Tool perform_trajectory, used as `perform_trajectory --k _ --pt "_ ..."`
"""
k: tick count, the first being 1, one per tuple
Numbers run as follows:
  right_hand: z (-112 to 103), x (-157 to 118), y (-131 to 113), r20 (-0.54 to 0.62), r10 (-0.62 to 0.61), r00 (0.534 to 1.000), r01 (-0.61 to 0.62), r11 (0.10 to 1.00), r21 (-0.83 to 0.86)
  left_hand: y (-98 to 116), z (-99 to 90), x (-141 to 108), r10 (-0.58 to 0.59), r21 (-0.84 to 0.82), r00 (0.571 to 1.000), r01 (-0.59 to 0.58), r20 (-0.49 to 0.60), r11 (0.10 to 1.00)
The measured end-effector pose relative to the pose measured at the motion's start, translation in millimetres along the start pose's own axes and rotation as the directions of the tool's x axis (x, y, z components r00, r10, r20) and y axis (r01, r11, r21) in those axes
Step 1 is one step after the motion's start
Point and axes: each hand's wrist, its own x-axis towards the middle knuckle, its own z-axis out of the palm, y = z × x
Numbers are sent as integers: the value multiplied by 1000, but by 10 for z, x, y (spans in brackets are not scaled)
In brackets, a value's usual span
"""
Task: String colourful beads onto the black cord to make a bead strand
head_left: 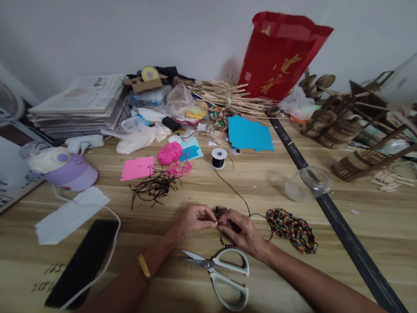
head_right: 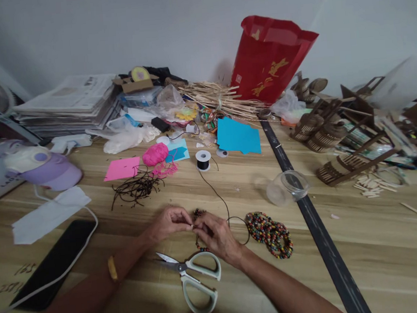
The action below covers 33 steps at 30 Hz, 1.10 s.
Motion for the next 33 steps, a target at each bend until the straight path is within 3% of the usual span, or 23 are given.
perform_trajectory --k 11,19,27,33 --pt "-20 25 -29 48 -60 997 61 998 -27 -4 -6 2 33 58 999 -35 33 998" --pt "-37 18 -68 61 -113 992 118 990 -79 29 -21 -12 56 43 998 -55 -31 998" --pt "8 -13 4 1 -58 998 58 998 -36 43 43 -34 63 27 998 -63 -5 998" --pt "8 2 -13 -9 -26 1000 26 999 -36 -29 28 -9 124 113 992 -121 -24 986"
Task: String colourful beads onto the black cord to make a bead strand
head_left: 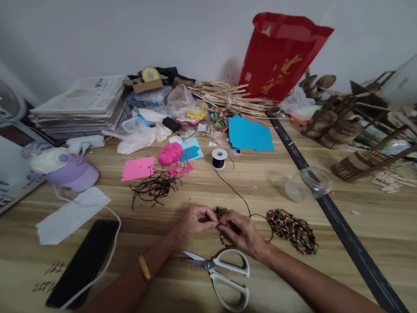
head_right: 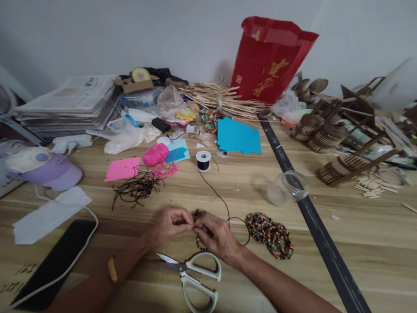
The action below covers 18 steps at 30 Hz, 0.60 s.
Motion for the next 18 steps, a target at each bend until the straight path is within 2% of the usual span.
perform_trajectory --k 9,13,18 --pt "-27 19 -16 23 9 1000 -8 1000 -29 -2 18 21 45 72 995 -39 -84 997" --pt "-30 16 -30 -18 34 999 -35 998 -55 3 4 34 117 287 978 -63 -175 956" --pt "-34 23 -42 -49 87 995 -88 996 -34 24 -14 27 206 551 972 -112 -112 827"
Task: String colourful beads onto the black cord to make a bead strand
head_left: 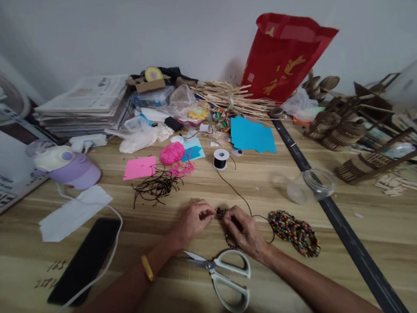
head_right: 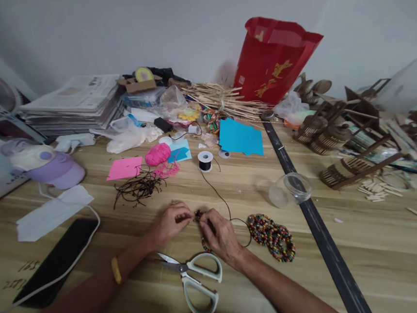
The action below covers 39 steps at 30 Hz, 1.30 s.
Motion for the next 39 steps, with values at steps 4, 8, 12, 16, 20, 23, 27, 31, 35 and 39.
perform_trajectory --k 4,8,12,16,20,23,27,31,35,39 --pt "8 3 10 -11 -10 1000 10 1000 2 25 -7 -4 42 145 998 -49 52 988" --pt "17 0 26 -14 -6 1000 6 1000 -5 51 -9 -5 46 224 994 -66 95 972" --pt "20 -2 37 -17 -3 1000 3 1000 3 69 -11 -9 58 273 991 -89 121 958" --pt "22 -1 33 -22 7 1000 -7 1000 11 68 -9 -11 75 275 991 -102 107 956" --pt "21 1 26 -21 11 1000 -11 1000 7 68 1 -6 76 233 993 -96 93 968" --pt "17 3 26 -20 -1 1000 1 1000 4 69 17 1 60 141 997 -66 43 988" --pt "5 8 14 -14 -18 1000 18 1000 6 54 23 12 -53 -52 999 54 14 997" --pt "-10 13 -8 6 -17 1000 17 1000 9 9 11 13 -136 -221 990 142 44 965" --pt "-18 13 -14 26 -16 1000 15 1000 19 -45 6 2 -160 -341 983 183 95 922" --pt "-19 10 -3 37 -29 999 28 999 22 -71 2 -10 -166 -406 975 213 148 889"
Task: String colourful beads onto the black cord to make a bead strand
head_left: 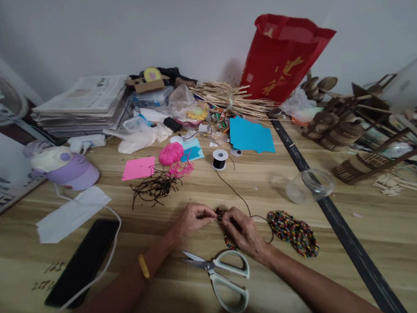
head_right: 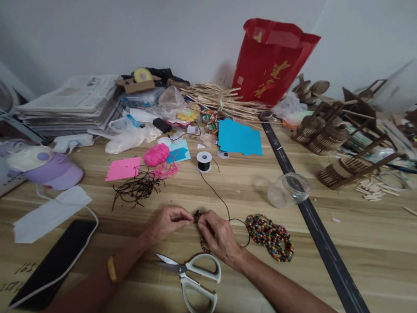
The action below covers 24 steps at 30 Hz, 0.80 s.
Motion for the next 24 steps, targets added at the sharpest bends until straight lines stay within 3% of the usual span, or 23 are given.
perform_trajectory --k 11,24 --pt "9 -13 13 18 -48 999 48 998 -40 44 3 -5 -73 -83 997 75 29 994" --pt "20 -14 32 28 -56 998 57 998 -26 15 17 -10 -59 -80 997 63 46 995"
